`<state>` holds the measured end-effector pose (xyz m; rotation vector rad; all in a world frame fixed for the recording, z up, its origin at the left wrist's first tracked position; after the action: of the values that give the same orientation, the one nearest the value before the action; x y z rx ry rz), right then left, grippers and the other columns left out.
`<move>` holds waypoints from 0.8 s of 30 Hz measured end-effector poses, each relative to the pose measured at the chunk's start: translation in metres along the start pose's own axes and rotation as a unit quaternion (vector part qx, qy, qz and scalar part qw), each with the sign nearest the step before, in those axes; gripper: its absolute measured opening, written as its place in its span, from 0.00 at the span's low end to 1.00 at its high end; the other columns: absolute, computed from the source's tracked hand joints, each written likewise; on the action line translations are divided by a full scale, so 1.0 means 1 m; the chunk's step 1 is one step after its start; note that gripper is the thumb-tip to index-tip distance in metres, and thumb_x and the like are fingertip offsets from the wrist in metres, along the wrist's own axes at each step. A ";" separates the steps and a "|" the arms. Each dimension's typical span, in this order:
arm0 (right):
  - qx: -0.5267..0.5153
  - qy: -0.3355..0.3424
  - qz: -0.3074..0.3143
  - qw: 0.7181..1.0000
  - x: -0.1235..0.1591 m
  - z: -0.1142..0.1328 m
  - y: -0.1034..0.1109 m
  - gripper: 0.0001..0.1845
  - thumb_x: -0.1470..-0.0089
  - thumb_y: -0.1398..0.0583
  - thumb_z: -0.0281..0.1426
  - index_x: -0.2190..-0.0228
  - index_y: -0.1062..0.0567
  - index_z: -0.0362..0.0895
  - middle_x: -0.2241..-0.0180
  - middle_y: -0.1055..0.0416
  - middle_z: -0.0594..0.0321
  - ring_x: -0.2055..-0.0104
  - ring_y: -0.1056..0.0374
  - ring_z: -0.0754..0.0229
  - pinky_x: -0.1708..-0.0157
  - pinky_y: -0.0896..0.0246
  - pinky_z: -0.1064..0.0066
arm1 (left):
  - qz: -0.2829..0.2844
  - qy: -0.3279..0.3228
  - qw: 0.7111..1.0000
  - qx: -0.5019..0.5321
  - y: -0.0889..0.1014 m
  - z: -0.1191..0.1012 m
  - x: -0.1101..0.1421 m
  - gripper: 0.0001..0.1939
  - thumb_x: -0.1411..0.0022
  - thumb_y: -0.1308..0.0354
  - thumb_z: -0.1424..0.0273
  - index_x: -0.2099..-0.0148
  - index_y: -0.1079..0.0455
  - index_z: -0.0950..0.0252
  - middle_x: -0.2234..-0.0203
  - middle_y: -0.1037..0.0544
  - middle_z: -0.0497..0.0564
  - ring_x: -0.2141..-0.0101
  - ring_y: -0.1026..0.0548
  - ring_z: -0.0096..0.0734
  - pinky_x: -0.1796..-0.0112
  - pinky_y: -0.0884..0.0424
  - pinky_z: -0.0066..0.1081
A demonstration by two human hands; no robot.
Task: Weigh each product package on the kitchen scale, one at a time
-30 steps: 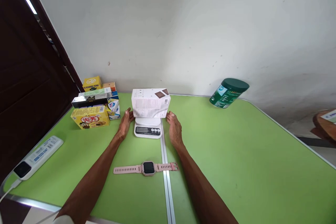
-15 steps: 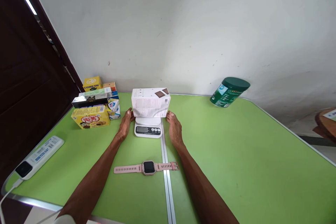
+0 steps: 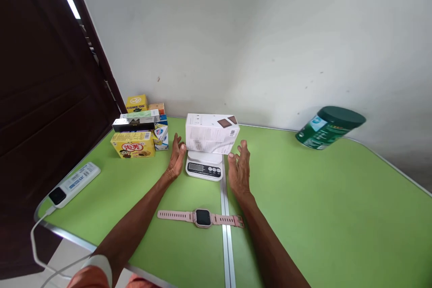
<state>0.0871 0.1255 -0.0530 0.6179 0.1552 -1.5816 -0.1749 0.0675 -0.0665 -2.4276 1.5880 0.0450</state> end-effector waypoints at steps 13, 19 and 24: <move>0.031 0.042 0.028 0.998 0.001 0.011 -0.009 0.44 0.27 0.52 0.62 0.25 0.36 0.48 0.28 0.32 0.43 0.26 0.37 0.34 0.26 0.46 0.30 | 0.037 -0.098 0.992 -0.064 -0.042 -0.070 0.015 0.51 0.31 0.41 0.33 0.19 0.41 0.57 0.20 0.39 0.60 0.18 0.52 0.60 0.20 0.57 0.52; 0.011 0.058 0.042 0.997 0.009 0.054 -0.004 0.43 0.27 0.50 0.61 0.24 0.36 0.50 0.30 0.29 0.45 0.30 0.31 0.35 0.31 0.35 0.34 | 0.013 -0.089 0.994 -0.054 -0.033 -0.092 0.034 0.46 0.27 0.46 0.35 0.19 0.40 0.54 0.20 0.37 0.54 0.17 0.54 0.54 0.19 0.58 0.47; -0.041 0.062 0.102 0.992 0.031 0.107 -0.016 0.46 0.29 0.45 0.62 0.23 0.37 0.49 0.26 0.32 0.45 0.27 0.33 0.33 0.29 0.36 0.33 | -0.096 -0.075 0.991 -0.059 0.011 -0.105 0.076 0.48 0.29 0.49 0.31 0.19 0.39 0.53 0.18 0.41 0.54 0.17 0.57 0.51 0.19 0.61 0.48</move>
<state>0.0407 0.0511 0.0181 0.6471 0.2398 -1.3337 -0.1647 -0.0278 0.0214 -2.5872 1.3173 0.2872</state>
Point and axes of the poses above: each hand's wrist, its own x-axis away from the middle knuckle, its own y-axis out of the back of the hand, z = x × y, the point moved 8 cm from there along -x, towards the middle knuckle
